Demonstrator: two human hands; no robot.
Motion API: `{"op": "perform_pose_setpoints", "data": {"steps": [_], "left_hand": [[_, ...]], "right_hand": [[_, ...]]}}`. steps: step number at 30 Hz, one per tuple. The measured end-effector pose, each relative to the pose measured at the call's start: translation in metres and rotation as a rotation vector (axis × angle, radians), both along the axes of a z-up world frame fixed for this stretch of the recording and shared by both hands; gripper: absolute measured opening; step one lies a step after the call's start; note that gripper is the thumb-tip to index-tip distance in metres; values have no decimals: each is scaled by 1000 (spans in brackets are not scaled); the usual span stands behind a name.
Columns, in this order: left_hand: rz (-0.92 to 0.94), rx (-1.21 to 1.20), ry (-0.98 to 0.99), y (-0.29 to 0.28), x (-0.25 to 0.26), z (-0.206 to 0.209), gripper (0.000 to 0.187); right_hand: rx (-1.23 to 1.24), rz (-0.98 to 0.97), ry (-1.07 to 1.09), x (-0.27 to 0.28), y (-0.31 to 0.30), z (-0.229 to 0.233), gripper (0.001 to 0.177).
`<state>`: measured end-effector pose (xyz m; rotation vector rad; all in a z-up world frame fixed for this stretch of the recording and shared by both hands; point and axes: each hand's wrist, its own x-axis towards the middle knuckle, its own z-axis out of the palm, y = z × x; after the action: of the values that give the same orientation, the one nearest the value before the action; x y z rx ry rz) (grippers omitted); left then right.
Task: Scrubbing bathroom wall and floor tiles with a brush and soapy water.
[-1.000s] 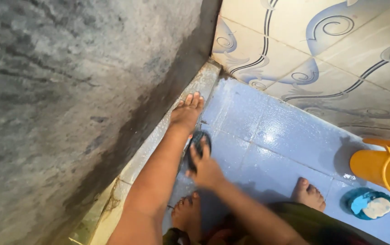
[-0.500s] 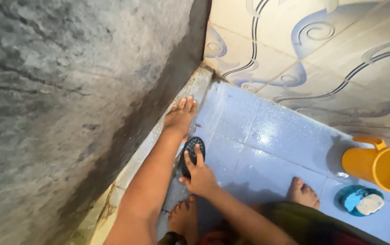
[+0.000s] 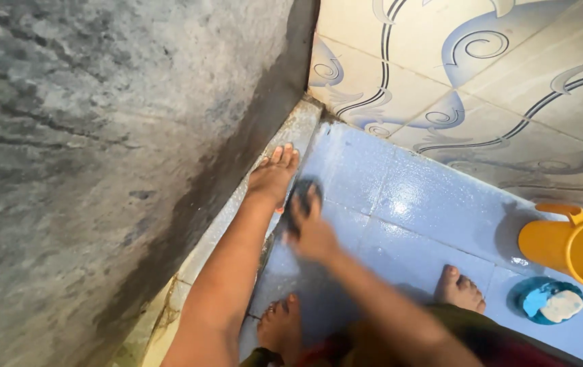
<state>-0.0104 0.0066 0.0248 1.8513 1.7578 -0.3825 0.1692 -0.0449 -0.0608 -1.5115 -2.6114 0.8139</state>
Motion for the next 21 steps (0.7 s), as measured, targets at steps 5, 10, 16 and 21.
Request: {"op": "perform_pose_setpoints", "data": {"steps": [5, 10, 16, 21], "left_hand": [[60, 131, -39, -3, 3, -60, 124], [36, 265, -5, 5, 0, -101, 115], [41, 118, 98, 2, 16, -81, 86], [148, 232, 105, -32, 20, -89, 58]], "right_hand": [[-214, 35, -148, -7, -32, 17, 101], [-50, -81, -188, -24, 101, 30, 105], [5, -5, -391, -6, 52, 56, 102], [152, 48, -303, 12, -34, 39, 98]]}}
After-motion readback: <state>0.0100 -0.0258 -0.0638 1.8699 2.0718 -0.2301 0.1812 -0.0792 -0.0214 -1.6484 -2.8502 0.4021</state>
